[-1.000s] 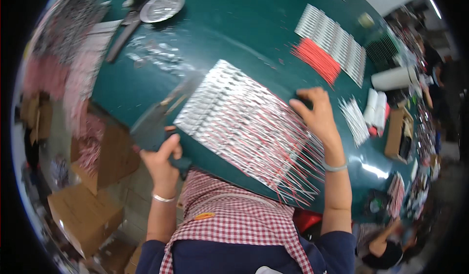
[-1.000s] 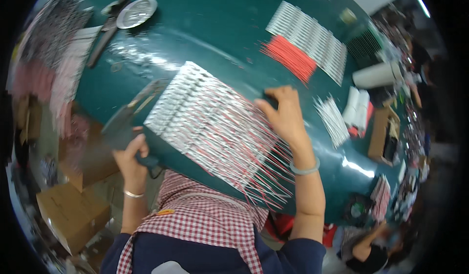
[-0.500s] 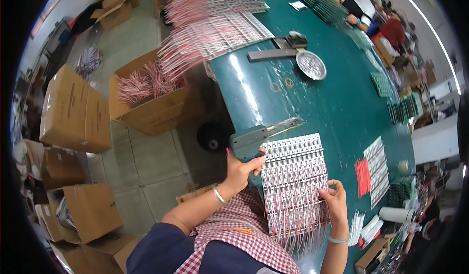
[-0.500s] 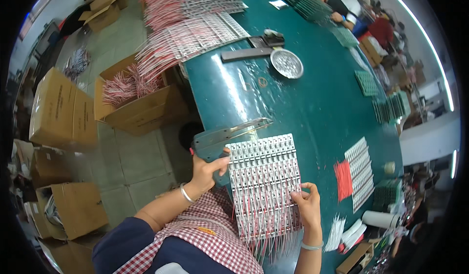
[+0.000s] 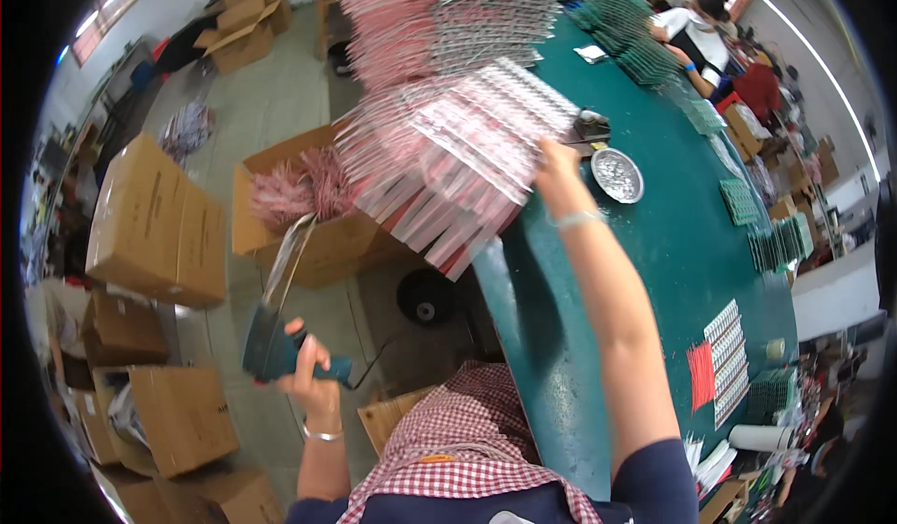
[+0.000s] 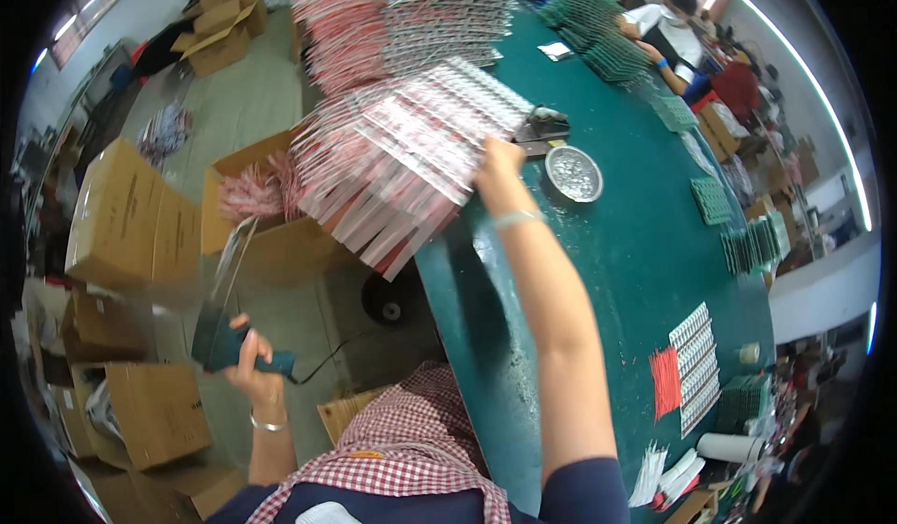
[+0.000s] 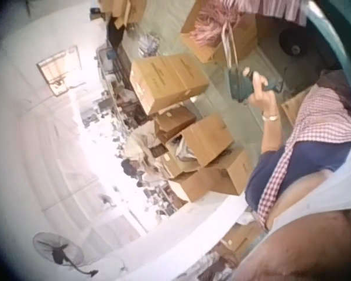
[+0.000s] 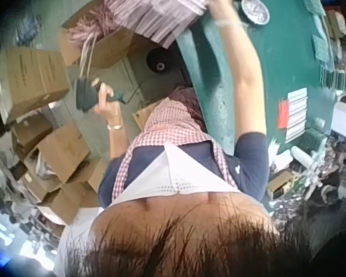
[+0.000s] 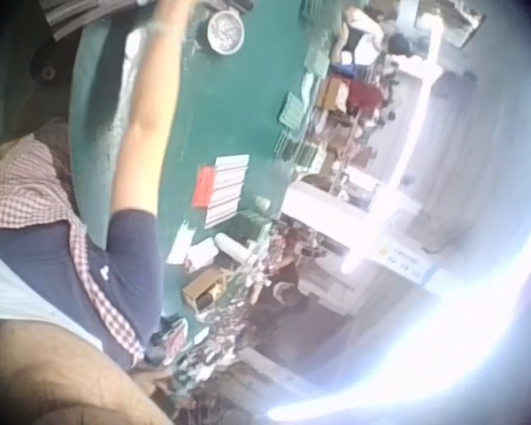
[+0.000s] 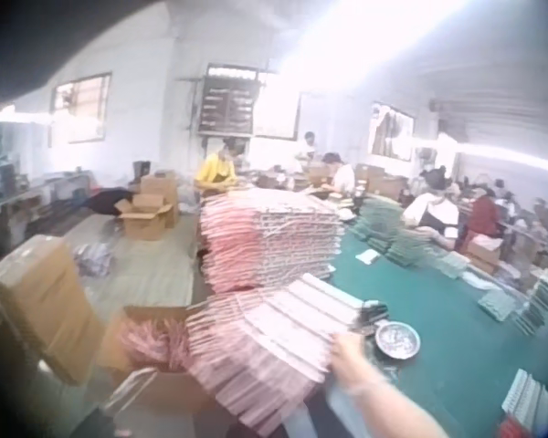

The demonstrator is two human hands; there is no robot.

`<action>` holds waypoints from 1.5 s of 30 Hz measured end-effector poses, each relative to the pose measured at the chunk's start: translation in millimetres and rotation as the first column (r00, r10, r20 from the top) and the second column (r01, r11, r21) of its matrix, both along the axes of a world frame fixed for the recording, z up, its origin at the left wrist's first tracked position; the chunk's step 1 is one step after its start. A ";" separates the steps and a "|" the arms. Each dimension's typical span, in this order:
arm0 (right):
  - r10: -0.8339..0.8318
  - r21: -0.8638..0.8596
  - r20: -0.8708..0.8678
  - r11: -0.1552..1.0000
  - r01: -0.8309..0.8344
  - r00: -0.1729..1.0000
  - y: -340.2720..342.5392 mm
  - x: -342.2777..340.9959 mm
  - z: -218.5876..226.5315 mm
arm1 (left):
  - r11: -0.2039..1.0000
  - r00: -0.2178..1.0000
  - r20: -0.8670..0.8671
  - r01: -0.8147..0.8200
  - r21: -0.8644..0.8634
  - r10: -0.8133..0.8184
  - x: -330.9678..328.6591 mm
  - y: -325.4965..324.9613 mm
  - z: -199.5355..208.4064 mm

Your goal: The person uses a soldering iron to attach red and white wires to a white plastic grid on a green workbench. They repeatedly pick up wires, position them into slots, and apply the soldering iron to secure them.

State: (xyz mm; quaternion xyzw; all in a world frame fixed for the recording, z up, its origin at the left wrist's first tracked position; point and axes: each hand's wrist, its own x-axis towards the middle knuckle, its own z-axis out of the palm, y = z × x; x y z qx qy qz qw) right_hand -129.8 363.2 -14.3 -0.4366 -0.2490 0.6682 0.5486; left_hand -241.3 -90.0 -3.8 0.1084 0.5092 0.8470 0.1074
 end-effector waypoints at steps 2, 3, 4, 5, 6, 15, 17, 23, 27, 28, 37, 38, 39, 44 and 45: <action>0.135 0.046 -0.217 0.991 -0.128 0.967 -0.3 -36.7 6.8 | 0.997 0.997 -0.013 -0.071 -0.022 0.070 2.1 -14.5 -7.5; 0.189 0.079 -0.282 0.982 -0.174 0.941 6.6 -41.2 2.6 | 0.997 0.998 -0.011 -0.058 -0.055 0.058 7.1 -16.9 -11.9; 0.323 0.084 -0.178 0.946 -0.313 0.929 26.4 -31.0 -12.8 | 0.998 0.999 -0.031 -0.042 -0.043 0.040 10.4 -15.0 -20.8; 0.447 0.081 -0.060 0.893 -0.442 0.892 47.4 -14.4 -30.1 | 0.999 0.999 -0.042 -0.008 -0.036 0.006 15.0 -10.0 -32.4; 0.403 -0.023 0.287 0.910 -0.414 0.869 22.9 -20.5 -33.0 | 0.998 0.998 -0.055 -0.017 -0.068 0.013 13.8 -13.9 -36.9; -0.423 0.555 0.801 0.791 -0.260 0.423 -106.4 297.3 -3.3 | 0.957 0.967 0.002 0.254 -0.143 -0.256 36.0 45.3 -43.4; -0.615 0.604 0.788 0.783 -0.147 -0.037 -131.2 419.1 -29.4 | 0.938 0.948 0.033 0.317 -0.138 -0.315 55.4 65.8 -35.4; 0.109 0.128 0.945 0.746 0.653 -0.309 -197.0 639.2 -35.9 | 0.882 0.895 0.035 0.445 -0.152 -0.445 77.9 102.8 -37.2; 0.265 -0.161 0.963 0.695 0.701 -0.041 -200.3 686.1 -44.3 | 0.847 0.861 0.008 0.503 -0.169 -0.509 91.1 110.9 -41.0; 0.274 -0.191 0.962 0.677 0.710 -0.002 -205.4 694.2 -36.1 | 0.835 0.847 0.012 0.526 -0.164 -0.531 99.2 111.4 -40.9; -0.324 -0.175 0.763 0.731 0.660 0.560 -220.8 729.8 -47.8 | 0.830 0.844 -0.003 0.528 -0.178 -0.537 126.8 109.6 -25.4; -0.333 -0.208 0.708 0.744 0.635 0.623 -224.4 743.5 -51.8 | 0.825 0.838 0.003 0.537 -0.177 -0.545 128.0 110.3 -26.3; -0.356 -0.194 0.730 0.711 0.676 0.584 -217.4 736.2 -54.6 | 0.831 0.844 -0.011 0.526 -0.178 -0.537 126.6 110.2 -25.6; -0.478 -0.271 0.524 0.691 0.670 0.705 -210.3 745.5 -52.3 | 0.824 0.831 -0.037 0.545 -0.156 -0.556 124.7 109.2 -23.4; -0.512 -0.258 0.549 0.648 0.717 0.661 -207.9 747.9 -52.9 | 0.825 0.833 -0.024 0.543 -0.157 -0.552 127.6 108.7 -21.7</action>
